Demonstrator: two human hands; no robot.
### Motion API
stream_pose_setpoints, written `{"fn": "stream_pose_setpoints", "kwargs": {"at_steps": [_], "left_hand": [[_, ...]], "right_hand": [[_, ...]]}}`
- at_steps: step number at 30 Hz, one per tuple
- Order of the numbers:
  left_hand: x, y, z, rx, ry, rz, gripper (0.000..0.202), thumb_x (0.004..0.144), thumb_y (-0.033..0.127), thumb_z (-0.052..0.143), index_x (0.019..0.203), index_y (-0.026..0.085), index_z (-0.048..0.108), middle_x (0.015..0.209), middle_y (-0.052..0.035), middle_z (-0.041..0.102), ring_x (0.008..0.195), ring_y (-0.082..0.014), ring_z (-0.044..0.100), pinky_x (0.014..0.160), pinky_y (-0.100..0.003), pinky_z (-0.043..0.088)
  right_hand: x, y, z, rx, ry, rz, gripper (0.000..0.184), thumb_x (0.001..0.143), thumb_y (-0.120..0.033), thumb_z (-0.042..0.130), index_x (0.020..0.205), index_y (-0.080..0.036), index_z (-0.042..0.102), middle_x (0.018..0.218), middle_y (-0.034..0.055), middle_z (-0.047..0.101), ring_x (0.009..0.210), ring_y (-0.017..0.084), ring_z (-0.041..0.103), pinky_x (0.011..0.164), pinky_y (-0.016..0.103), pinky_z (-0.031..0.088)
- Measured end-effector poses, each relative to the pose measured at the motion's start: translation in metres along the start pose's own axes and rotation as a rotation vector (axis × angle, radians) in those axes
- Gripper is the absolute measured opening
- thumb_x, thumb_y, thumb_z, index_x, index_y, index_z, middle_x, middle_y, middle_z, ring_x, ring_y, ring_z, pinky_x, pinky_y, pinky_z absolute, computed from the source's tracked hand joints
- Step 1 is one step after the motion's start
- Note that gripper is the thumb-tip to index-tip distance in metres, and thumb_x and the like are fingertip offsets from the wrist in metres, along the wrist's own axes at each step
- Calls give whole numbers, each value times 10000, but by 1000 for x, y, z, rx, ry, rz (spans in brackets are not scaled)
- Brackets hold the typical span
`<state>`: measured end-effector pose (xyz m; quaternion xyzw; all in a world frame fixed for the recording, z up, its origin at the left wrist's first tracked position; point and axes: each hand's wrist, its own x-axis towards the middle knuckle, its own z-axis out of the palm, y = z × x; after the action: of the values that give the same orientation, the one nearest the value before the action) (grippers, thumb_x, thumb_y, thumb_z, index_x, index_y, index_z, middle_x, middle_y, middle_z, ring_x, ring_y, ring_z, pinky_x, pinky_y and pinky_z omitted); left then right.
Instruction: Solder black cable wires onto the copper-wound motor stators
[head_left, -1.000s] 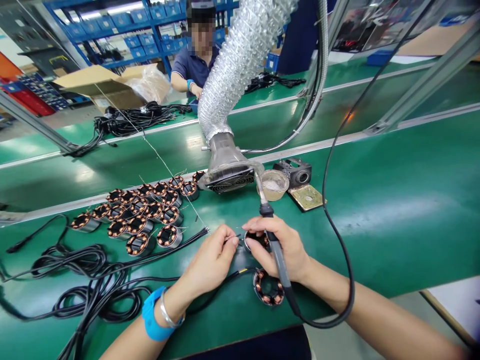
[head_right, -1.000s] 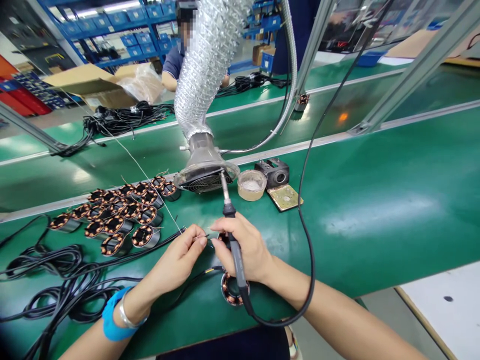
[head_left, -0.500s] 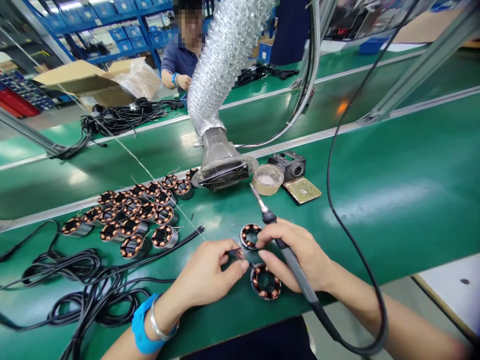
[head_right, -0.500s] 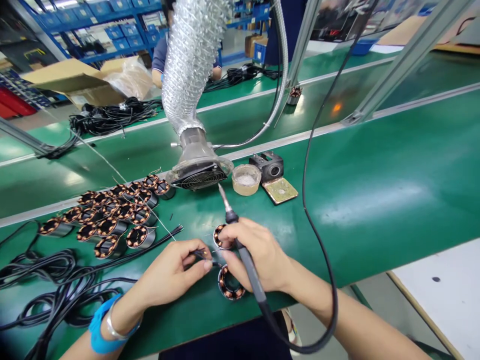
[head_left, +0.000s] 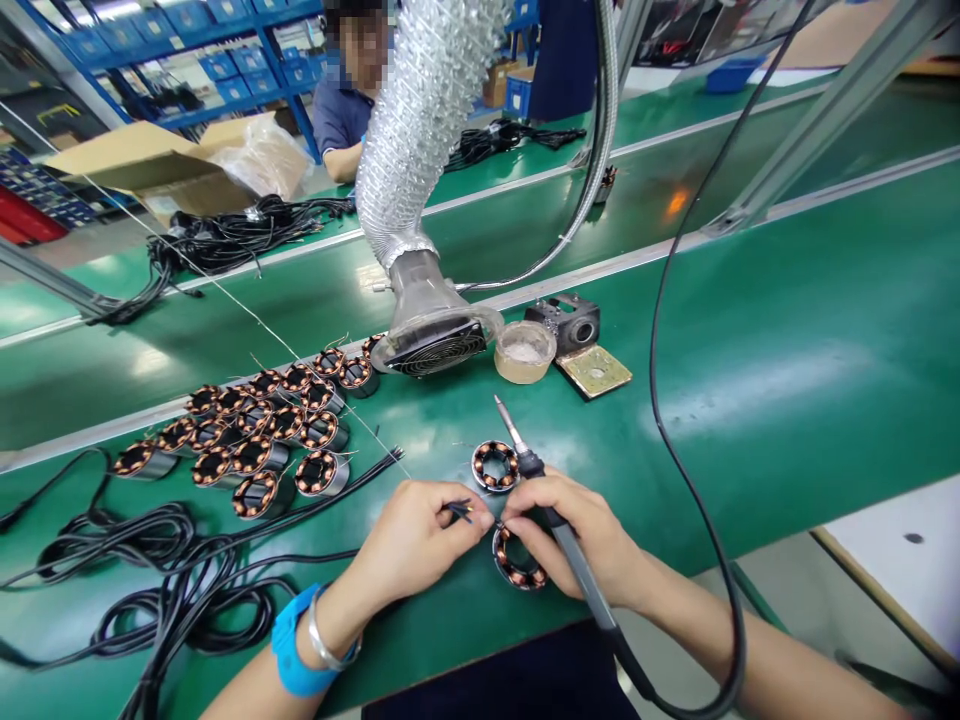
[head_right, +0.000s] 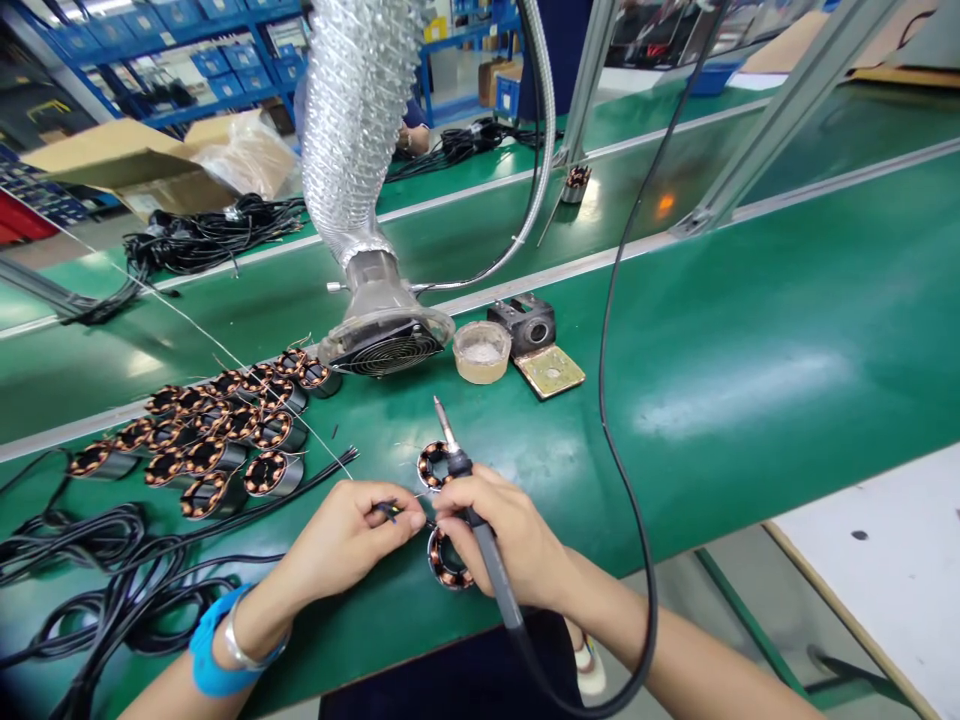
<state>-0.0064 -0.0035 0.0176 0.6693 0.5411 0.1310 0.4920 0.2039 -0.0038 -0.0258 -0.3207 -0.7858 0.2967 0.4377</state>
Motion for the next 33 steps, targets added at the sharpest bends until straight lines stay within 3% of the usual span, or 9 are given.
{"fn": "stream_pose_setpoints", "kwargs": {"at_steps": [6, 12, 18, 23, 29, 33], "left_hand": [[0, -2, -5, -22, 38, 17, 193, 853, 368, 611, 883, 184, 660, 588, 70, 345, 542, -99, 270, 506, -222, 213], [-1, -2, -14, -133, 26, 84, 60, 833, 219, 494, 829, 180, 539, 605, 67, 373, 565, -110, 314, 549, -237, 265], [-5, 5, -14, -123, 70, 205, 112, 843, 172, 443, 833, 179, 554, 761, 22, 544, 713, -142, 458, 689, -258, 338], [-3, -1, -13, -88, 151, 181, 405, 1015, 359, 270, 736, 183, 505, 689, 13, 541, 681, -148, 492, 695, -275, 344], [7, -7, -11, -162, 163, 150, 273, 968, 340, 416, 828, 168, 575, 729, 20, 512, 688, -132, 429, 647, -249, 328], [16, -9, -13, -391, 139, 81, 221, 864, 333, 526, 733, 156, 548, 674, 33, 479, 647, -114, 404, 624, -233, 323]], "right_hand": [[6, -3, -7, -35, -1, -43, 256, 846, -94, 561, 1058, -236, 534, 855, 27, 678, 764, 186, 636, 687, 322, 554], [45, -16, -11, -77, 79, -244, 302, 840, -53, 549, 1091, -219, 520, 923, 61, 700, 788, 196, 647, 730, 363, 546], [75, -13, 0, -157, -45, -391, 149, 924, -89, 503, 1018, -193, 552, 697, 10, 615, 605, 151, 471, 589, 284, 426], [77, -3, -4, -159, -116, -346, 136, 958, -108, 468, 1050, -173, 544, 786, 29, 628, 639, 142, 462, 625, 278, 428], [70, 3, -9, -114, -200, -329, 170, 953, -103, 494, 1099, -180, 535, 841, 40, 631, 697, 146, 532, 638, 267, 470], [64, 7, -3, -149, -126, -346, 222, 912, -55, 525, 1106, -163, 543, 842, 51, 643, 699, 153, 541, 648, 279, 499]]}}
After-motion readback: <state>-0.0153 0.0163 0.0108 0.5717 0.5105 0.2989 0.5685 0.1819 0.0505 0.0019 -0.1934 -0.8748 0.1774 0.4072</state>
